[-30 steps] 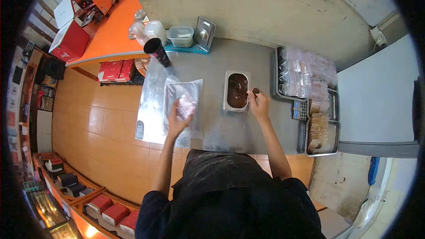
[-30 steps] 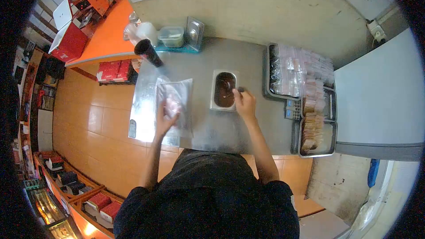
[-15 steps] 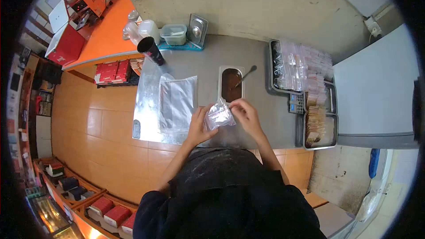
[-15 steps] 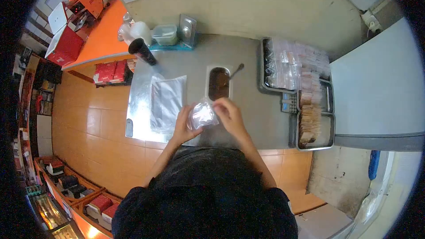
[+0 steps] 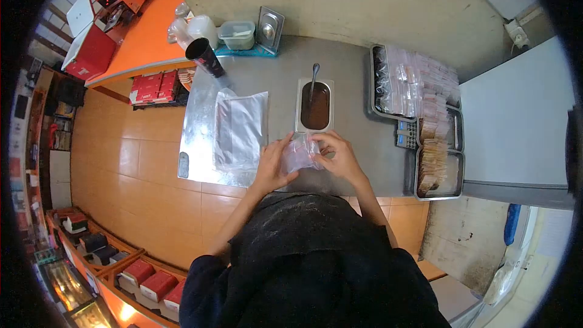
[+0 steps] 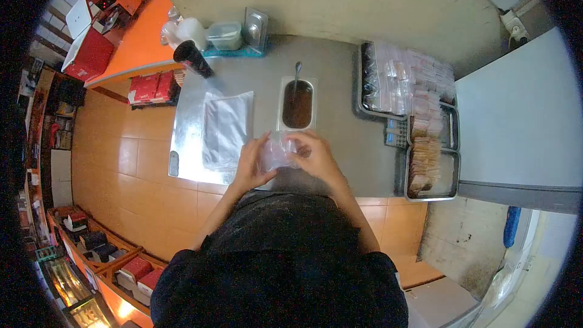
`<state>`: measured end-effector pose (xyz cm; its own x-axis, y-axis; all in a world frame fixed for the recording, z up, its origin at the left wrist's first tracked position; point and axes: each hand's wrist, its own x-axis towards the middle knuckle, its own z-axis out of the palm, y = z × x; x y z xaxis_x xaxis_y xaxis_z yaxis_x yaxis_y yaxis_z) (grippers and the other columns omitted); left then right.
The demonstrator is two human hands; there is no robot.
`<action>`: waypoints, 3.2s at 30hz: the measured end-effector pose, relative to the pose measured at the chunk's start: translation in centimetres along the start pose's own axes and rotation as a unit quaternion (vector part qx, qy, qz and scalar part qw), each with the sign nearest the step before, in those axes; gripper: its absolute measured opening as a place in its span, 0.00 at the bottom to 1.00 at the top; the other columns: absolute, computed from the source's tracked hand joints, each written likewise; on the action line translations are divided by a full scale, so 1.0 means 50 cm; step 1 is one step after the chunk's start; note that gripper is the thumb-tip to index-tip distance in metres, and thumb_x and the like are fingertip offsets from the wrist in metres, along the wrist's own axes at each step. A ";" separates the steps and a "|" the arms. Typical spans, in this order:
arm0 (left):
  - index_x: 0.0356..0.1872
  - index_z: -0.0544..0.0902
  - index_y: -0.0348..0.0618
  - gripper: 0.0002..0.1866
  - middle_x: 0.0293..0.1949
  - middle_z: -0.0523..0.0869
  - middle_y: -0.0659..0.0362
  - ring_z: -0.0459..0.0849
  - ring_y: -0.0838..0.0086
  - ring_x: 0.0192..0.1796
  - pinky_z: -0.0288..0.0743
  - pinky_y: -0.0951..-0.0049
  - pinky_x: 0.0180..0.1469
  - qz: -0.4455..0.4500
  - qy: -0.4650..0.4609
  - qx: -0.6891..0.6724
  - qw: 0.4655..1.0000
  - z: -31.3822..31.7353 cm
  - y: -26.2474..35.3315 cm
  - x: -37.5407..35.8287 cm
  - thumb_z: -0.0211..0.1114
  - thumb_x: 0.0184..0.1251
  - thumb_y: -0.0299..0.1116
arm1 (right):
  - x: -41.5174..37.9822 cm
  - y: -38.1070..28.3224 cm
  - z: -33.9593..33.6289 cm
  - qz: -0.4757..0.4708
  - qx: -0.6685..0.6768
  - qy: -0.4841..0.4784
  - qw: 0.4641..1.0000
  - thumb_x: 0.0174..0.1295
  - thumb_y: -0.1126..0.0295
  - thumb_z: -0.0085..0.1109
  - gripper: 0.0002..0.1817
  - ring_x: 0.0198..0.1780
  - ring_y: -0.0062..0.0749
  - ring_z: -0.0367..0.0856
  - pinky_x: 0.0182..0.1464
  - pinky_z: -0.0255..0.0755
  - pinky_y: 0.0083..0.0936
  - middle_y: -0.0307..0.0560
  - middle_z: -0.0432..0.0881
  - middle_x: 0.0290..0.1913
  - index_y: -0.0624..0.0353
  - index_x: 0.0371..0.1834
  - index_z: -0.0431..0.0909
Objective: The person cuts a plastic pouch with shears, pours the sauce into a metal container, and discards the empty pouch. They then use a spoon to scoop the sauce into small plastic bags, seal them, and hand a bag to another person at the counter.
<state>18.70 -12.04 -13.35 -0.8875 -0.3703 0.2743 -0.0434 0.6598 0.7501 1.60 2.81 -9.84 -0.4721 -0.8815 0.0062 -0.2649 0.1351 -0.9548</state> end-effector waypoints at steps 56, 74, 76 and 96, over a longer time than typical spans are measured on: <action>0.66 0.73 0.60 0.40 0.65 0.68 0.50 0.67 0.53 0.68 0.63 0.52 0.66 -0.013 -0.179 0.084 0.980 0.121 -0.061 -0.098 0.71 0.44 0.28 | -0.027 0.318 0.018 0.113 -0.155 -0.007 0.981 0.44 0.65 0.72 0.15 0.32 0.37 0.82 0.36 0.75 0.32 0.50 0.81 0.26 0.63 0.29 0.79; 0.56 0.78 0.43 0.21 0.56 0.75 0.50 0.80 0.62 0.51 0.77 0.64 0.47 -0.121 -0.136 -0.100 0.978 0.195 0.034 0.021 0.67 0.61 0.30 | -0.112 0.258 -0.047 0.116 -0.045 0.125 0.984 0.59 0.75 0.65 0.10 0.32 0.28 0.83 0.35 0.76 0.25 0.45 0.85 0.38 0.59 0.44 0.80; 0.55 0.79 0.41 0.20 0.52 0.79 0.50 0.83 0.63 0.46 0.79 0.67 0.42 -0.068 -0.099 -0.131 0.984 0.224 0.029 0.042 0.67 0.61 0.26 | -0.124 0.273 -0.039 0.129 0.123 0.111 0.978 0.61 0.76 0.65 0.10 0.34 0.21 0.82 0.35 0.75 0.22 0.43 0.86 0.40 0.61 0.46 0.81; 0.44 0.81 0.37 0.13 0.32 0.80 0.53 0.80 0.67 0.31 0.75 0.71 0.36 0.023 -0.037 -0.106 0.993 0.269 0.010 0.081 0.60 0.59 0.16 | -0.133 0.234 -0.083 -0.013 -0.190 0.161 0.968 0.58 0.68 0.66 0.06 0.37 0.39 0.82 0.40 0.75 0.35 0.45 0.81 0.37 0.57 0.35 0.84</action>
<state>8.89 -4.41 -19.97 -0.9180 -0.2883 0.2723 0.0889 0.5197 0.8497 -1.86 12.15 -19.81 -0.6818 -0.7090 0.1800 -0.5423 0.3247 -0.7749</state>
